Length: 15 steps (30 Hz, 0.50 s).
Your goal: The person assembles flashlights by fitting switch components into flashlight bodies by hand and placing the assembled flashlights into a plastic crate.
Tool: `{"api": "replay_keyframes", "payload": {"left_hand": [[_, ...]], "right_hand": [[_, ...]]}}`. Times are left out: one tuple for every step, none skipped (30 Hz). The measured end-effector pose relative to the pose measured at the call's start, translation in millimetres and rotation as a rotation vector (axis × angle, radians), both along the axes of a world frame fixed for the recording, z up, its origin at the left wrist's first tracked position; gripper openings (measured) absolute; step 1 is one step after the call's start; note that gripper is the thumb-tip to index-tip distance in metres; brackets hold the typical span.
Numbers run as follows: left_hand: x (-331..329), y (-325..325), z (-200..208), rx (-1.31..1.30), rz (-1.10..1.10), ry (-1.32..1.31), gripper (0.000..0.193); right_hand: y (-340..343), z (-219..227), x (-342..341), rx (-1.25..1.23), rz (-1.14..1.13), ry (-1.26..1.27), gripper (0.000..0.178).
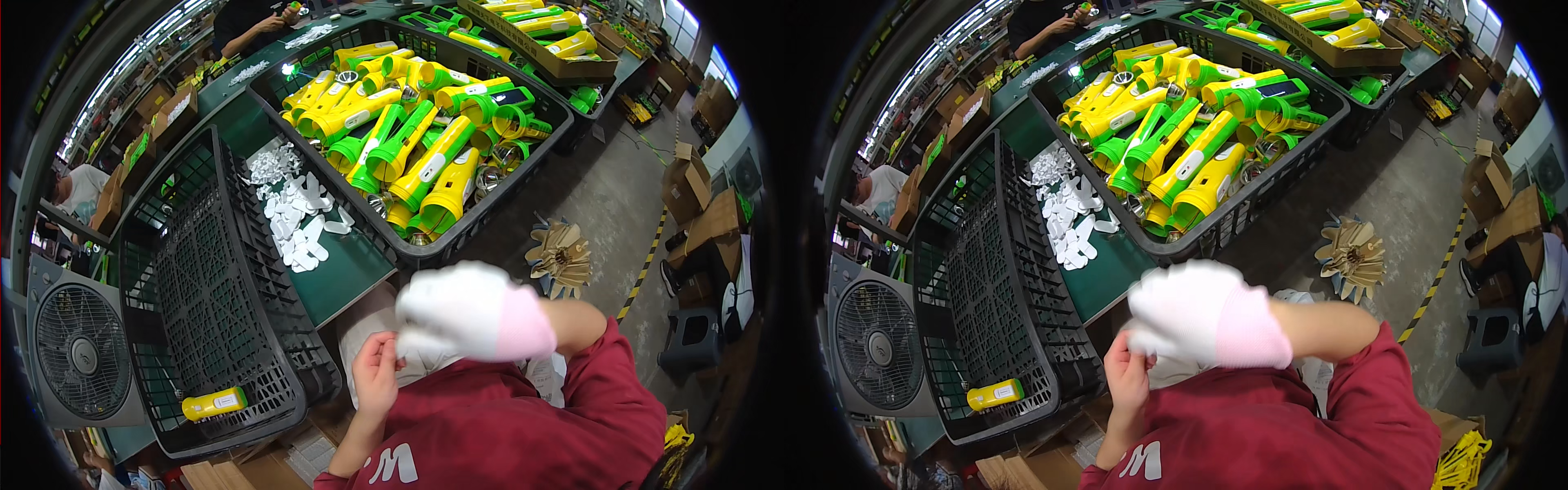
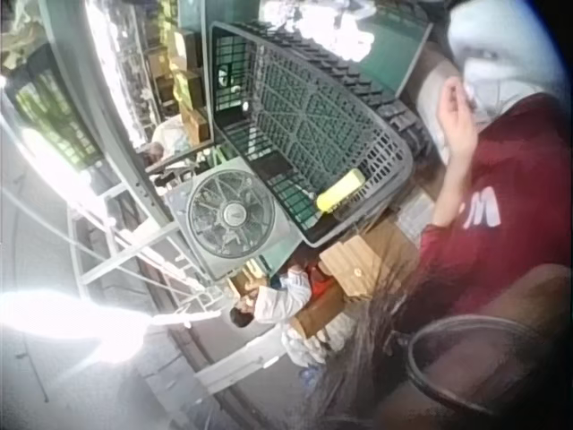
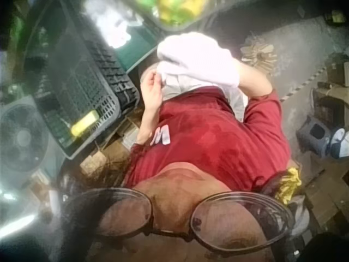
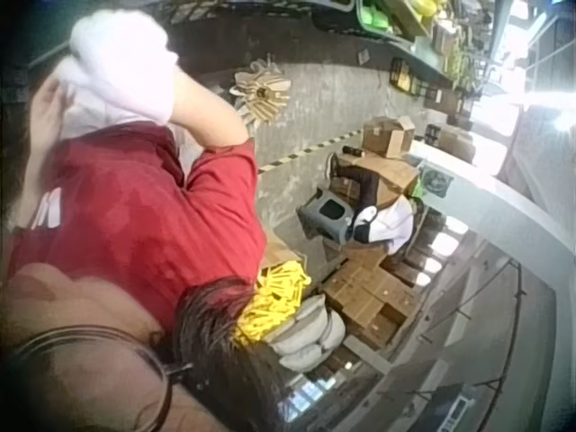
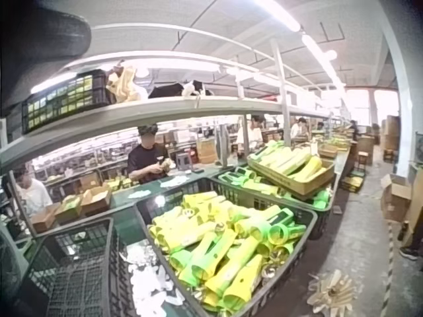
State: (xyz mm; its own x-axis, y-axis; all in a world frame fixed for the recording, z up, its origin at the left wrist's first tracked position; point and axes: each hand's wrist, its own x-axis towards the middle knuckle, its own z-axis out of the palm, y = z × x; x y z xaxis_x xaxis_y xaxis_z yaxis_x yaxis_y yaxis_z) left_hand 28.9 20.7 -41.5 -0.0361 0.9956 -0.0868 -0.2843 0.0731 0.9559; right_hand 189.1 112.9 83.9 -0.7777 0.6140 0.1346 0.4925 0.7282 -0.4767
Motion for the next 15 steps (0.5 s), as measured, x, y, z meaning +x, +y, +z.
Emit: {"api": "replay_keyframes", "payload": {"left_hand": [[-6.0, 0.0, -2.0, -0.043, 0.000, 0.010, 0.015], [-6.1, -0.9, -1.7, -0.052, 0.017, 0.010, 0.015], [-6.1, -0.8, 2.8, -0.081, 0.027, -0.036, 0.015], [-6.5, -0.7, 6.5, -0.106, 0.027, -0.080, 0.016], [-10.9, -0.6, 3.9, -0.098, -0.025, -0.128, 0.015], [-13.3, 1.1, 6.9, -0.102, -0.018, -0.125, 0.015], [-13.4, 4.7, 13.7, -0.112, -0.046, -0.226, 0.013], [-14.8, 6.4, 19.0, -0.125, -0.059, -0.326, 0.012], [-16.1, 8.7, 23.5, -0.135, -0.050, -0.393, 0.009], [-16.1, 12.6, 29.5, -0.122, -0.054, -0.440, 0.006], [-16.2, 14.6, 31.3, -0.103, -0.047, -0.455, 0.007], [-15.2, 16.2, 32.7, -0.083, -0.045, -0.470, 0.009], [-13.4, 19.2, 33.0, -0.088, -0.039, -0.472, 0.009], [-12.1, 20.1, 33.9, -0.054, -0.021, -0.485, 0.009], [-10.1, 21.3, 34.7, -0.020, -0.007, -0.497, 0.010]], "right_hand": [[16.7, 9.3, -1.8, 0.190, -0.096, 0.048, 0.030], [40.4, 18.5, -5.0, 0.170, -0.225, 0.001, 0.022], [71.1, 18.5, -1.4, 0.457, -0.266, 0.032, 0.019], [110.7, 11.2, 2.3, 0.532, -0.322, -0.146, 0.028], [141.8, 8.5, 4.3, 0.554, -0.323, -0.296, 0.030], [169.1, 2.2, 3.4, 0.574, -0.315, -0.444, 0.033], [191.2, -11.0, 6.2, 0.596, -0.256, -0.467, 0.035], [202.9, -20.1, 3.8, 0.614, -0.184, -0.486, 0.038], [212.3, -28.1, 6.2, 0.629, -0.132, -0.454, 0.038], [218.5, -34.3, 6.2, 0.642, -0.079, -0.421, 0.038], [222.5, -31.3, 3.8, 0.678, -0.038, -0.454, 0.037], [221.8, -30.0, 6.8, 0.748, -0.030, -0.394, 0.025], [213.2, -23.2, 9.5, 0.805, -0.071, -0.271, 0.024], [205.2, -17.2, 9.1, 0.858, -0.106, -0.141, 0.023], [205.9, -15.3, 11.0, 0.955, -0.112, 0.006, 0.022]]}}
